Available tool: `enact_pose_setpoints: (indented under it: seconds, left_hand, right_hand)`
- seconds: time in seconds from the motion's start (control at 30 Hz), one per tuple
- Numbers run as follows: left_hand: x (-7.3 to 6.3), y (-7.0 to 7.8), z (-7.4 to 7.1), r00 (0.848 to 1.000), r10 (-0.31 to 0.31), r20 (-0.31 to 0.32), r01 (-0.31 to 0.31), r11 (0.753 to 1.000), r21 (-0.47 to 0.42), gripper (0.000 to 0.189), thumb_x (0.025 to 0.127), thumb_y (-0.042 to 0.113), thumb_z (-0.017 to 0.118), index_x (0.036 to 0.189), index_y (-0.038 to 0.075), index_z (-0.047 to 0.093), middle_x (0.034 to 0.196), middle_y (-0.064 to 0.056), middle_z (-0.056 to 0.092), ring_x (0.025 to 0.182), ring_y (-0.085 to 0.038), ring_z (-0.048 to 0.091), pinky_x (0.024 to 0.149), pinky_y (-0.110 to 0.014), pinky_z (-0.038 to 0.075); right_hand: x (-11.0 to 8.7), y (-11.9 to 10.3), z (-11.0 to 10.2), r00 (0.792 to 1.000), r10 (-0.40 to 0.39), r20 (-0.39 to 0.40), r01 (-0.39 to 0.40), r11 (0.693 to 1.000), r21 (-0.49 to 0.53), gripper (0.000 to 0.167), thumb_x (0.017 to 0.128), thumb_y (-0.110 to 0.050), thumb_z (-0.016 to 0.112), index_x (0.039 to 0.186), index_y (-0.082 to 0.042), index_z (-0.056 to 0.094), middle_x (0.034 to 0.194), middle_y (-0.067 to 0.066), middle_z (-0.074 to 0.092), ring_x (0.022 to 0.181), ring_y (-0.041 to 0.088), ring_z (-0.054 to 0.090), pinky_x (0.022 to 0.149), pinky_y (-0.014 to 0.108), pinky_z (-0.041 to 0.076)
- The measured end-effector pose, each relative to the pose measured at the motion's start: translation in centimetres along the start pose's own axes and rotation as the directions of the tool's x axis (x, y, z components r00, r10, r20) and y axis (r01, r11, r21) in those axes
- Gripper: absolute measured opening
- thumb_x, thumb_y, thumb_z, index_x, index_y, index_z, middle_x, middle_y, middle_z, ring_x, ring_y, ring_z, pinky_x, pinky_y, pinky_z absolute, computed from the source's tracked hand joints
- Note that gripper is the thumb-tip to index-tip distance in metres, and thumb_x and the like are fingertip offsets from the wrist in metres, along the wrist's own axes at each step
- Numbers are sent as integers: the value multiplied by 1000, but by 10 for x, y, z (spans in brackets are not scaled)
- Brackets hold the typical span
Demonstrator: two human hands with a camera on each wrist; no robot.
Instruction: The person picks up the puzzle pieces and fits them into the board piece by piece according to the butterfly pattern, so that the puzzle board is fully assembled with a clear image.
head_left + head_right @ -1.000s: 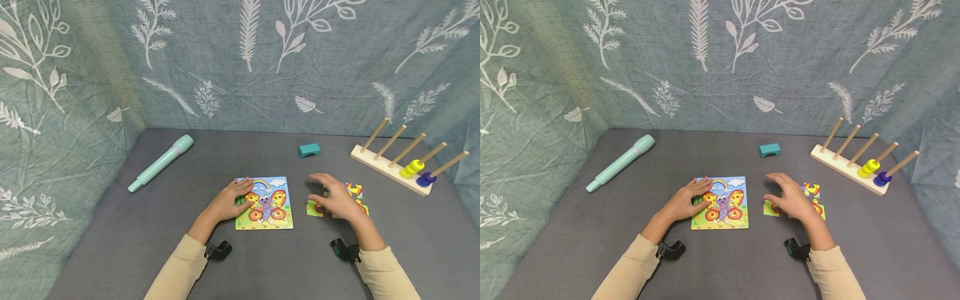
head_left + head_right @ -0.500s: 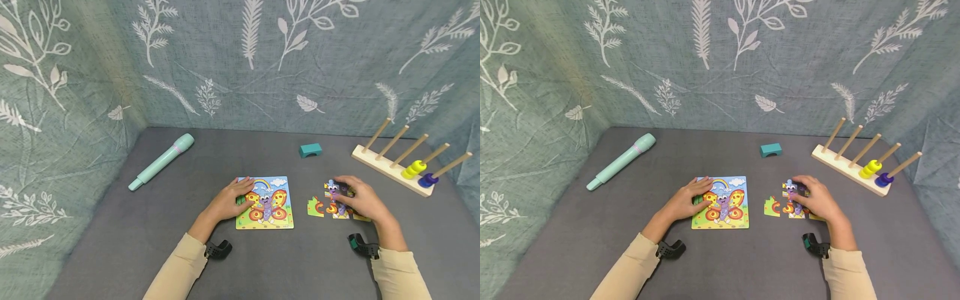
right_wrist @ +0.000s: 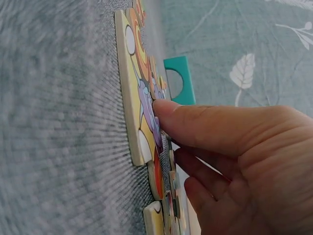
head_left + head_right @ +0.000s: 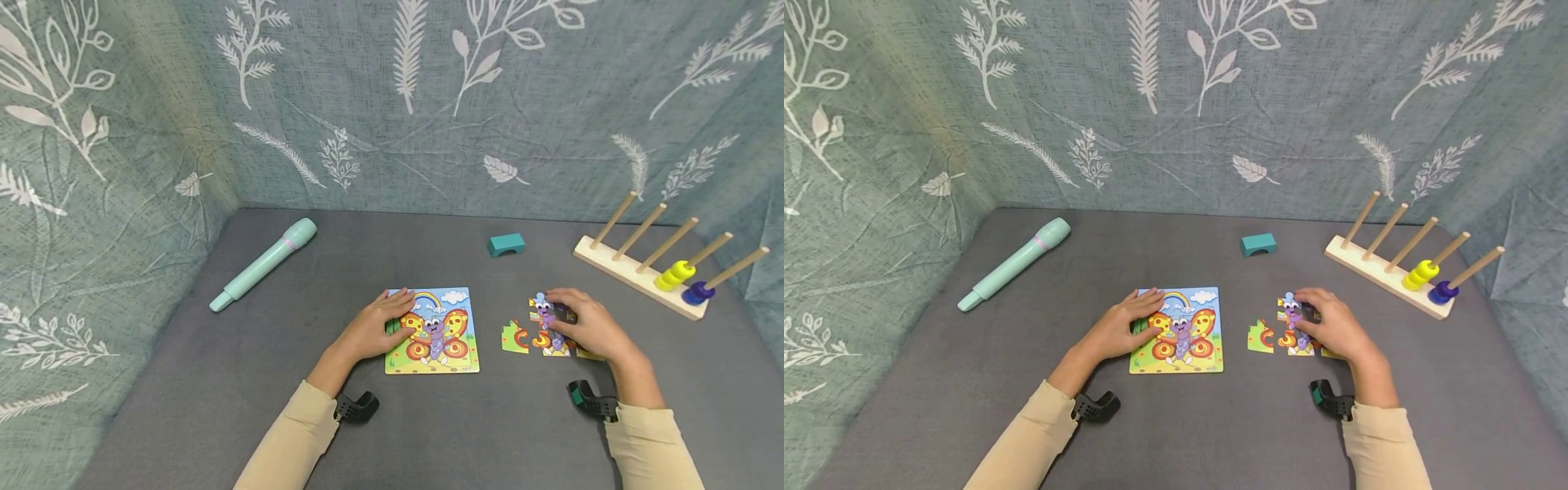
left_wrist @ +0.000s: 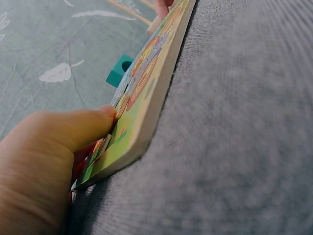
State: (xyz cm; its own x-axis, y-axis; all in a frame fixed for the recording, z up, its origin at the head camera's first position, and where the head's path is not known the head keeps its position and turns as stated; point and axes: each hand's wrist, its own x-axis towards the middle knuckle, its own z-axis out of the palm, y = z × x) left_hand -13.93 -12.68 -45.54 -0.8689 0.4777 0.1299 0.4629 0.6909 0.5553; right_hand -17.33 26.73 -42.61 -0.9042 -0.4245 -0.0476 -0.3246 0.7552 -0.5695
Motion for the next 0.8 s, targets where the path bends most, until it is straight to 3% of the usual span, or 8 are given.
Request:
enact_pose_setpoints:
  seconds: [0.5, 0.8]
  left_hand:
    - [1, -1, 0, 1000, -4, 14, 4, 1000, -21, 56, 89, 30, 65, 137, 5, 51, 146, -7, 44, 139, -19, 36, 121, -39, 19]
    - [1, -1, 0, 1000, -3, 8, 4, 1000, -19, 56, 89, 31, 66, 137, 5, 51, 146, -8, 44, 139, -19, 36, 121, -39, 19]
  right_hand:
    - [1, -1, 2, 994, 43, -96, -43, 999, -6, 38, 87, -14, 68, 121, 1, 58, 122, 26, 56, 115, 45, 49, 94, 61, 40]
    - [3, -4, 4, 989, -13, -145, 14, 1000, 10, 38, 87, -18, 70, 119, -2, 61, 120, 23, 58, 113, 42, 52, 93, 58, 42]
